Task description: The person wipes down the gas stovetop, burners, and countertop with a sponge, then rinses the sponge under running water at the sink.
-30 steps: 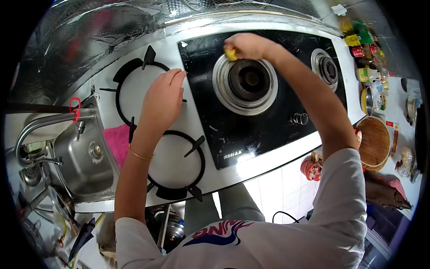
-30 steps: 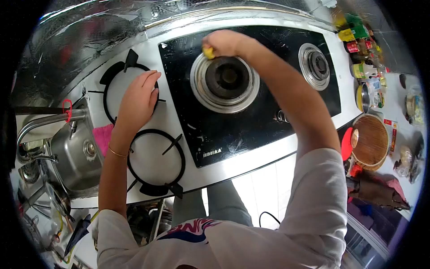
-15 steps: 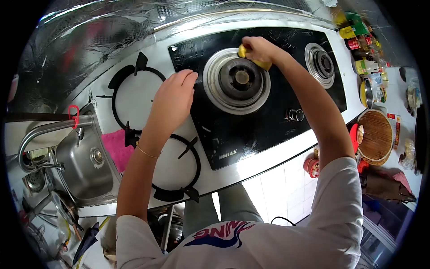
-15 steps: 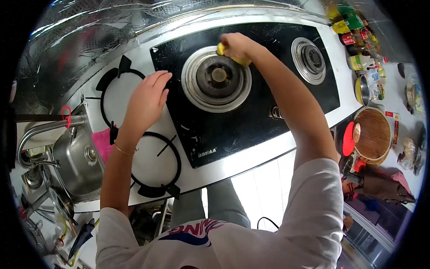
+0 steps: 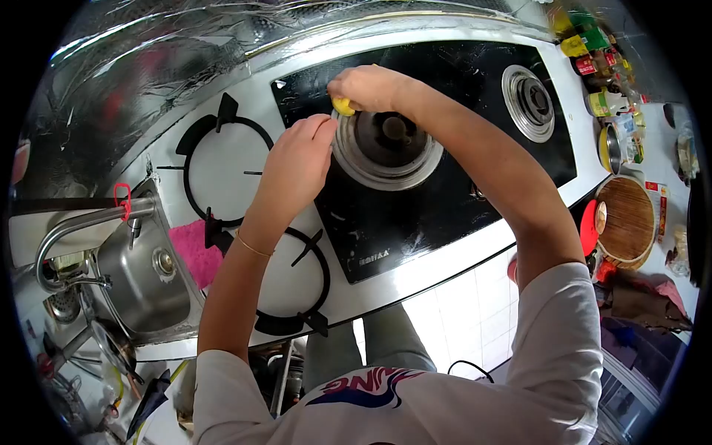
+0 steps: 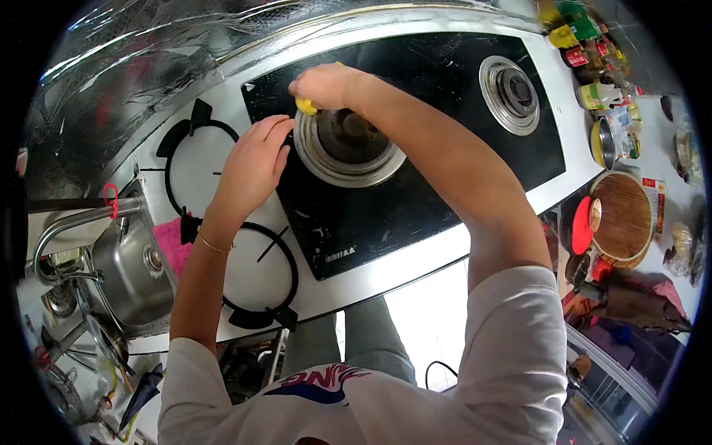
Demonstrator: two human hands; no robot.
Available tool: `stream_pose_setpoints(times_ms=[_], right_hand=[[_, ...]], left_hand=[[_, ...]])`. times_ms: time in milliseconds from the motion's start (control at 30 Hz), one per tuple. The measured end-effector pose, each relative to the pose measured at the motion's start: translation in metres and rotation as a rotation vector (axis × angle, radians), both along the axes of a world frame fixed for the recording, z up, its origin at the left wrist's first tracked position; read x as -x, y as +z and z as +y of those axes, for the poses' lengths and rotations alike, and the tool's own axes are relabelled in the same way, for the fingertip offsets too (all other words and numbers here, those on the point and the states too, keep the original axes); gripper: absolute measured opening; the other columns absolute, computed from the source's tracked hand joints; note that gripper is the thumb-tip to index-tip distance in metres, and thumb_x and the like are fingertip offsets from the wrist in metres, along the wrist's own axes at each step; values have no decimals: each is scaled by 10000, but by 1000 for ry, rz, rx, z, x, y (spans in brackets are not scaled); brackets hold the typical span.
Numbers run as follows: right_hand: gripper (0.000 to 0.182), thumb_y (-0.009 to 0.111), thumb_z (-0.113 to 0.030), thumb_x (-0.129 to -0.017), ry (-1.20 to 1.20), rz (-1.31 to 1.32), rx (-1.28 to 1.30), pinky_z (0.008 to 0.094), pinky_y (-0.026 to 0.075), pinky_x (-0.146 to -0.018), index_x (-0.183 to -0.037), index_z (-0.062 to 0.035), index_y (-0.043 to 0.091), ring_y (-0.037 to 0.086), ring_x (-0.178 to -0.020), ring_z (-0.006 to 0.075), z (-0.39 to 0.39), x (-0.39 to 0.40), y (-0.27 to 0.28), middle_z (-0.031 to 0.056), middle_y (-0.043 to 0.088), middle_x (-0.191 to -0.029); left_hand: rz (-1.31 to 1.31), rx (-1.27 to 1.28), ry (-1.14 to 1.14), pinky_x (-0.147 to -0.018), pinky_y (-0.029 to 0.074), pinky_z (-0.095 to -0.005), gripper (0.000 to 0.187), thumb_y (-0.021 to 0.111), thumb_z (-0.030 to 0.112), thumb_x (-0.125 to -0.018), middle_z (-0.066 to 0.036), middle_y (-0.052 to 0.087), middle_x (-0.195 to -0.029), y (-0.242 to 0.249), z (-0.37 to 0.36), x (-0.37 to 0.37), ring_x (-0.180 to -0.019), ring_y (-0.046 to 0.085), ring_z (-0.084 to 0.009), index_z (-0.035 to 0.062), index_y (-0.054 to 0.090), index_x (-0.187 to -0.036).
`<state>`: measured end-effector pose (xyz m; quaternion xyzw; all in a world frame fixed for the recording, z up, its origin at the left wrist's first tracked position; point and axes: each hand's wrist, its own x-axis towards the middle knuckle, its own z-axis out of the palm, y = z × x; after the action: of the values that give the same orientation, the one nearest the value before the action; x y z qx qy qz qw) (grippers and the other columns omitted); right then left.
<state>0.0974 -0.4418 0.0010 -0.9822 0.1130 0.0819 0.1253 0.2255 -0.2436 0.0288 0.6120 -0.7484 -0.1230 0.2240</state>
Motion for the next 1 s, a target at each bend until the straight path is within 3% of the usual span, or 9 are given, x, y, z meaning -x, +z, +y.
stream_pose_setpoints(times_ms=[100, 200, 467, 700, 800, 933, 1000], right_hand=[[307, 736, -87, -731, -203, -49, -84, 439, 512, -832, -990, -39, 578, 645, -956, 364, -27, 24, -7, 165, 670, -956], [346, 730, -128, -769, -383, 121, -116, 448, 521, -869, -1090, -58, 619, 657, -1010, 347, -37, 42, 3, 173, 686, -1023], [282, 690, -148, -790, -66, 19, -30, 440, 526, -846, -1053, -64, 632, 652, -1000, 347, -1, -1, 5, 163, 687, -1019], [297, 724, -90, -740, -395, -2, -161, 426, 513, -799, -1007, -33, 608, 655, -931, 368, -40, 62, -4, 181, 677, -938], [358, 772, -123, -718, -295, -64, -167, 422, 517, -812, -1032, -41, 623, 654, -942, 363, -30, 28, -6, 165, 687, -963], [354, 811, -148, -692, -118, -4, -227, 443, 498, -769, -924, -41, 566, 640, -913, 373, -17, -8, -11, 158, 662, -900], [363, 810, -158, -702, -102, -271, -269, 442, 483, -751, -883, -33, 522, 618, -884, 381, -22, 10, -17, 162, 630, -874]], left_hand=[[-10, 21, -11, -985, 451, -405, 341, 580, 61, -890, -140, 566, -1255, 2, -7, 1, -1137, 551, -329, 20, 560, -1228], [-26, 9, 0, -983, 452, -409, 338, 578, 59, -890, -147, 565, -1257, 2, -10, -5, -1134, 551, -332, 19, 562, -1225], [-8, 19, 29, -982, 451, -410, 341, 582, 59, -886, -138, 574, -1243, 2, -25, 2, -1139, 550, -333, 18, 561, -1224], [-25, 11, 25, -974, 457, -408, 341, 593, 52, -878, -135, 577, -1236, -2, -24, -3, -1127, 556, -336, 21, 562, -1216], [-17, -14, 51, -974, 455, -410, 339, 596, 51, -876, -135, 576, -1233, -9, -19, -7, -1131, 553, -336, 21, 562, -1213], [-14, 23, 39, -968, 459, -411, 346, 597, 46, -872, -133, 577, -1230, -10, -20, -2, -1128, 555, -329, 25, 563, -1216], [-19, 13, 42, -968, 459, -409, 345, 597, 48, -873, -132, 576, -1232, -5, -24, 1, -1128, 554, -328, 28, 563, -1216]])
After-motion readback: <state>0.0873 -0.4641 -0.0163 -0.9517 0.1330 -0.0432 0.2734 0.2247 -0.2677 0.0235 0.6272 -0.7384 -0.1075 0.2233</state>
